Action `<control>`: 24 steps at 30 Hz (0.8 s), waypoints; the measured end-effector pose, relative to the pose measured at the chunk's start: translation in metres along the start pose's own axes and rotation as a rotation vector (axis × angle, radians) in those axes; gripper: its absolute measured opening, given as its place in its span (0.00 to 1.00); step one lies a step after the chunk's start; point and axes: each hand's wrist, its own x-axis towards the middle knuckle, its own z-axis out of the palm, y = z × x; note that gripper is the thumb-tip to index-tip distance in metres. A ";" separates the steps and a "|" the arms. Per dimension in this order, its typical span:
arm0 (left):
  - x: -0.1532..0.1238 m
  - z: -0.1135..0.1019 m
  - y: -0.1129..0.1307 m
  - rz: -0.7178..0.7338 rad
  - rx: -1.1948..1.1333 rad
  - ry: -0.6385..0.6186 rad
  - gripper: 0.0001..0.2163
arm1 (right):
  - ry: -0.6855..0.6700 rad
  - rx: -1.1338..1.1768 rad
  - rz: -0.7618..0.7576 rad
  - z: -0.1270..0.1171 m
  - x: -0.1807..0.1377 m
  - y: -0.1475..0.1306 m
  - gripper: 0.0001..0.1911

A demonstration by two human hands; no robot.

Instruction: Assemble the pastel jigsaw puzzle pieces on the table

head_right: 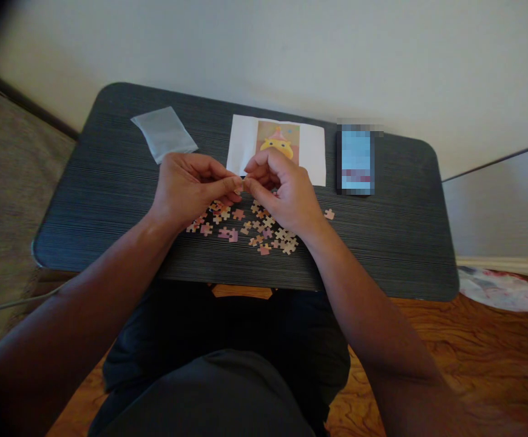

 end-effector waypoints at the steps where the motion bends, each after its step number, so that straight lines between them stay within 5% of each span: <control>1: 0.000 0.000 0.000 -0.009 -0.006 0.006 0.13 | 0.013 -0.006 0.001 0.001 0.000 0.000 0.20; 17: 0.001 -0.002 0.002 -0.046 -0.117 -0.017 0.11 | 0.084 -0.205 -0.177 0.003 -0.004 -0.003 0.12; 24: 0.005 -0.006 -0.009 0.046 -0.019 0.078 0.06 | -0.007 -0.208 -0.007 -0.007 -0.001 0.009 0.12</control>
